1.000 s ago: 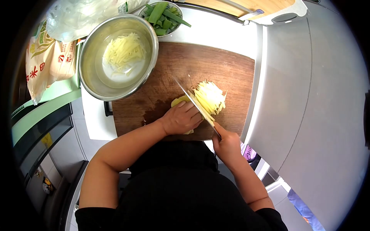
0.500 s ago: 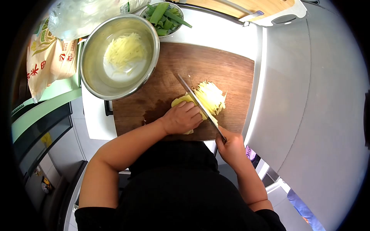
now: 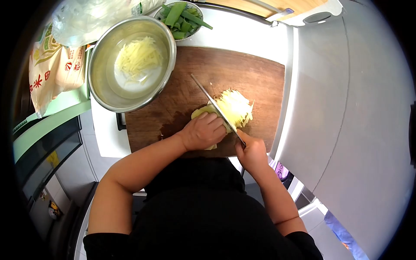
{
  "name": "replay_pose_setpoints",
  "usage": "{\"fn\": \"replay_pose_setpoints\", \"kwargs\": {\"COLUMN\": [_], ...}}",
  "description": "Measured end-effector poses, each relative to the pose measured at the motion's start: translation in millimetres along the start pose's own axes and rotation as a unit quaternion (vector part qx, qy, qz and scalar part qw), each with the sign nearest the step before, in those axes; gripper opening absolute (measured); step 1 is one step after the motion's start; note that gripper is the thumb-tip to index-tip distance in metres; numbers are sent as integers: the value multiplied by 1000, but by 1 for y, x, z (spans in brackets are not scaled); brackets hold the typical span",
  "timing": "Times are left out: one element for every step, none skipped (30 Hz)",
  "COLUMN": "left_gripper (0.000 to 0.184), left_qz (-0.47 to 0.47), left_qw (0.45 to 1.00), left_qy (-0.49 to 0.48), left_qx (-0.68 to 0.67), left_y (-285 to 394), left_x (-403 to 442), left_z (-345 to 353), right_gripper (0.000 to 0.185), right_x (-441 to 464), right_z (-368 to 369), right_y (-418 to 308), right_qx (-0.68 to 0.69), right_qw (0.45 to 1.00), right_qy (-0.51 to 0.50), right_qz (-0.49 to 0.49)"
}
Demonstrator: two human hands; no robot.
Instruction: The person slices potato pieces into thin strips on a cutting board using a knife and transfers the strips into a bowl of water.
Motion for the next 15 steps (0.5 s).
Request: {"fn": "replay_pose_setpoints", "kwargs": {"left_gripper": [17,17,17,16,16,16,16,16,16,16,17,17,17,18,18], "left_qz": [-6,-14,-17,-18,-17,-15,-6,0,0,-2,-4,-6,-10,-13,-13], "left_qw": [1000,1000,1000,1000,1000,1000,1000,1000,1000,1000,1000,1000,1000,1000,1000], "left_qy": [-7,-15,-16,-18,-19,-17,-10,-5,-5,-5,-5,-5,-2,2,2], "left_qx": [-4,-6,-4,-5,-7,-10,-4,2,1,-3,-7,-8,-12,-16,-16], "left_y": [-1,-3,-4,-4,-4,-3,-3,-2,-3,-3,-4,-4,-4,-5,-5], "left_x": [0,-2,-3,-3,-2,-2,-2,-3,-3,-3,-4,-4,-3,-2,-1], "left_z": [1,2,1,1,3,4,5,4,5,5,5,4,3,2,3], "right_gripper": [31,34,34,33,32,32,32,32,32,33,34,34,33,32,32], "right_x": [-1,0,-2,-6,-9,-12,-14,-16,-16,-17,-17,-16,-16,-15,-13], "right_z": [-2,-3,-7,-14,-20,-24,-24,-21,-20,-19,-17,-15,-13,-12,-6], "right_y": [2,3,-1,-4,-4,-5,-5,-4,-3,-1,0,0,-1,-2,0], "right_qx": [11,22,23,35,47,45,34,24,25,26,26,26,20,13,13], "right_qw": [1000,999,999,998,998,998,997,995,995,996,996,996,997,998,998], "right_qy": [-12,-26,-28,-32,-34,-32,-53,-75,-75,-72,-69,-71,-64,-55,-55], "right_qz": [12,22,19,28,38,40,48,55,55,50,44,45,39,35,35]}}
Point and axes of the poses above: each hand's wrist, its own x-axis towards the middle knuckle, its own z-axis out of the palm, y = z × x, the point moved 9 cm from there along x, towards the middle knuckle, and after that the axes turned 5 degrees about z, right-handed, at the moved point
